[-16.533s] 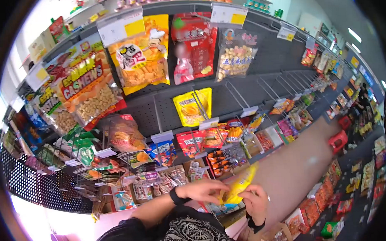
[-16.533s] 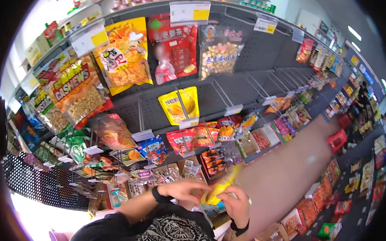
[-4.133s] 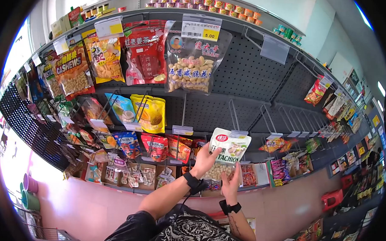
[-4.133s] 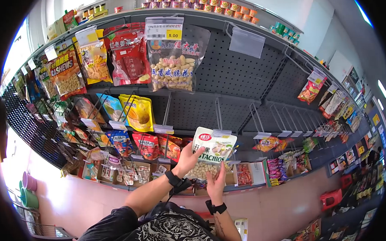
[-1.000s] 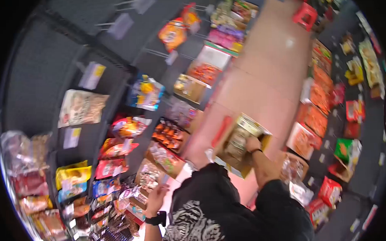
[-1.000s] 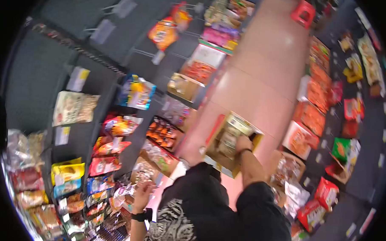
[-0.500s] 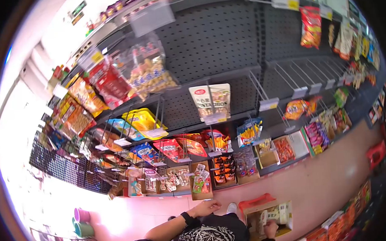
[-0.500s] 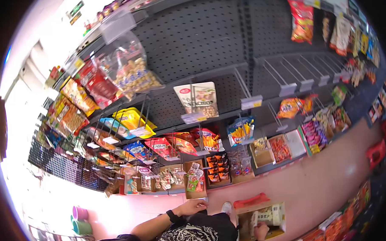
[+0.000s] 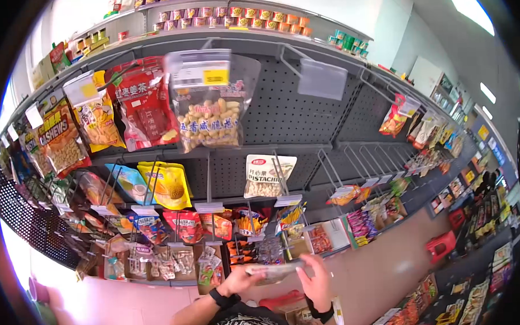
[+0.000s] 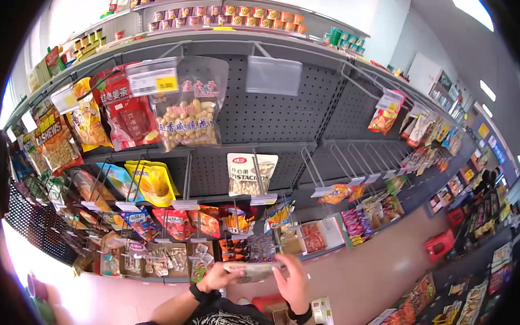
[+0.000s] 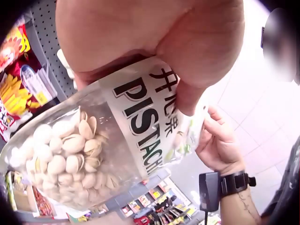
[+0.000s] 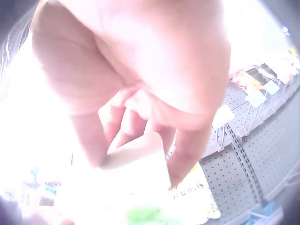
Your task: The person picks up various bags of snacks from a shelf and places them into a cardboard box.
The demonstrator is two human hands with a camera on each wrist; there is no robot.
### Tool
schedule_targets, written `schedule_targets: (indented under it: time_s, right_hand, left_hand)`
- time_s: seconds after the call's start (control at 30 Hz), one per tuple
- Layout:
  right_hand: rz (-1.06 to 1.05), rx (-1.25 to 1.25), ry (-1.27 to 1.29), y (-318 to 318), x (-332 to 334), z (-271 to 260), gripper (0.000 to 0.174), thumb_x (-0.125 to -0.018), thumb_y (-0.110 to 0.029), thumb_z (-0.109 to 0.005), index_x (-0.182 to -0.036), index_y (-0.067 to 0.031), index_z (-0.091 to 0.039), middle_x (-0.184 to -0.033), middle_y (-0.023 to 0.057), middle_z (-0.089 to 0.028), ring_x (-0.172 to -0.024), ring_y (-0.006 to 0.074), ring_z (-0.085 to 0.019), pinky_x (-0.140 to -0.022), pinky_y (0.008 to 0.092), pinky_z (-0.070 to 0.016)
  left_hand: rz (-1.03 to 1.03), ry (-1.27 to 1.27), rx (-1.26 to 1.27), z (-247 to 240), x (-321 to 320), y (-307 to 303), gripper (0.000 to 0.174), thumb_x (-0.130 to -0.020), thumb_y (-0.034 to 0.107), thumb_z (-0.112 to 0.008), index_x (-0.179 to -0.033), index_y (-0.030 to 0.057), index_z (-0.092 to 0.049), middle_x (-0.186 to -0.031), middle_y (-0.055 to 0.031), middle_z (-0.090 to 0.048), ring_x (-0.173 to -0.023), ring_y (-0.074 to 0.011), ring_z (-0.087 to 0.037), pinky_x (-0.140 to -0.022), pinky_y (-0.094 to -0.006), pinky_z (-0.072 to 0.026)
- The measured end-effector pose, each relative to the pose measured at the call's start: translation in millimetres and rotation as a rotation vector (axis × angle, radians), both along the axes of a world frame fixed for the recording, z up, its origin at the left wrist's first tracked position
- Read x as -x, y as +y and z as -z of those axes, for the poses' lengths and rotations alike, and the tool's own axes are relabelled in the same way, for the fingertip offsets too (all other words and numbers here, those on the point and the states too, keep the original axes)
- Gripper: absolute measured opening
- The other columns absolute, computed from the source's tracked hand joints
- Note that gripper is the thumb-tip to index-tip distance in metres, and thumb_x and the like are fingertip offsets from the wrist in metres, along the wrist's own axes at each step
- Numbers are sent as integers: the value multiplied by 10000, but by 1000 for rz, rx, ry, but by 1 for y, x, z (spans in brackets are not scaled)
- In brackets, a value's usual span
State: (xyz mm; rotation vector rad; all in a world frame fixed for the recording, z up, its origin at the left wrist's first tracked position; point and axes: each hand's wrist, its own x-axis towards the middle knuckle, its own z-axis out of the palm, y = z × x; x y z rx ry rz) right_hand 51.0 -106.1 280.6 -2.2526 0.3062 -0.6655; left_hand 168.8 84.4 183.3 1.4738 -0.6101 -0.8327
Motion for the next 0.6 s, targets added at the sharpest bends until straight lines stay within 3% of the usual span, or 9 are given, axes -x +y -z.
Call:
schedule_targets:
  time_s: [0.03, 0.07, 0.1, 0.13, 0.2, 0.23, 0.33, 0.5, 0.6]
  right_hand:
    - [5, 15, 5, 6, -8, 6, 348, -755, -109, -695, -1079, -47, -583, -1085, 128, -589, -971, 267, -590, -776, 340, -485]
    - [44, 27, -16, 12, -14, 14, 468, -731, -114, -725, -1151, -40, -531, -1185, 150, -520, -1068, 288, -532, -833, 362, -465]
    - [81, 34, -37, 20, -21, 23, 590, -707, -119, -754, -1223, -34, -479, -1285, 173, -451, -1164, 310, -474, -891, 383, -445]
    - [81, 34, -31, 30, -27, 31, 590, -707, -119, -754, -1223, -34, -479, -1285, 173, -451, -1164, 310, -474, -891, 383, -445]
    - [4, 133, 85, 55, -33, 52, 768, -689, -171, -781, -1325, -58, -366, -1400, 218, -282, -1280, 373, -328, -992, 438, -368]
    - [-49, 71, 127, 66, -36, 66, 835, -677, -219, -796, -1350, -57, -330, -1425, 251, -203, -1307, 419, -252, -1050, 483, -281]
    - [-49, 231, 164, 95, -42, 90, 854, -665, -278, -806, -1342, -47, -339, -1433, 251, -183, -1307, 443, -229, -1049, 518, -259]
    - [38, 193, 211, 107, -47, 93, 1008, -577, -382, -835, -1374, -45, -319, -1447, 274, -148, -1300, 511, -175, -1021, 585, -253]
    - [136, 258, 114, 102, -59, 87, 1020, -578, -384, -837, -1379, -44, -305, -1439, 292, -151, -1291, 520, -195, -1009, 595, -264]
  left_hand:
    - [-104, -33, -22, 10, -11, 4, 268, -879, 182, -620, -1115, 55, -628, -965, -57, -682, -855, -114, -618, -777, -281, -489]
    - [-207, -145, 124, 20, -21, 7, 276, -869, 207, -631, -1097, 52, -632, -932, -66, -689, -828, -114, -618, -759, -283, -492]
    - [-240, -124, 27, 13, -31, 13, 268, -875, 164, -614, -1100, 19, -618, -967, -64, -676, -868, -112, -601, -779, -287, -488]
    - [-269, -102, -77, 7, -39, 19, 260, -880, 121, -598, -1103, -13, -603, -1003, -62, -663, -908, -111, -585, -800, -292, -484]
    - [-337, -50, 132, 12, -49, 25, 279, -893, 185, -597, -1083, -19, -602, -968, -98, -678, -876, -115, -603, -789, -289, -479]
    - [-337, -11, 168, 15, -53, 26, 280, -898, 181, -592, -1088, -24, -598, -968, -86, -675, -873, -114, -598, -782, -285, -480]
    - [-296, 129, 235, 17, -57, 23, 282, -911, 171, -575, -1111, -28, -585, -989, -64, -660, -882, -110, -585, -781, -277, -477]
    - [-208, 304, 321, 6, -50, 8, 303, -936, 148, -525, -1184, -25, -525, -1098, -67, -616, -966, -109, -554, -843, -273, -453]
    - [-161, 143, 387, 1, -58, -14, 306, -939, 147, -508, -1188, -32, -515, -1105, -93, -618, -982, -133, -563, -866, -282, -447]
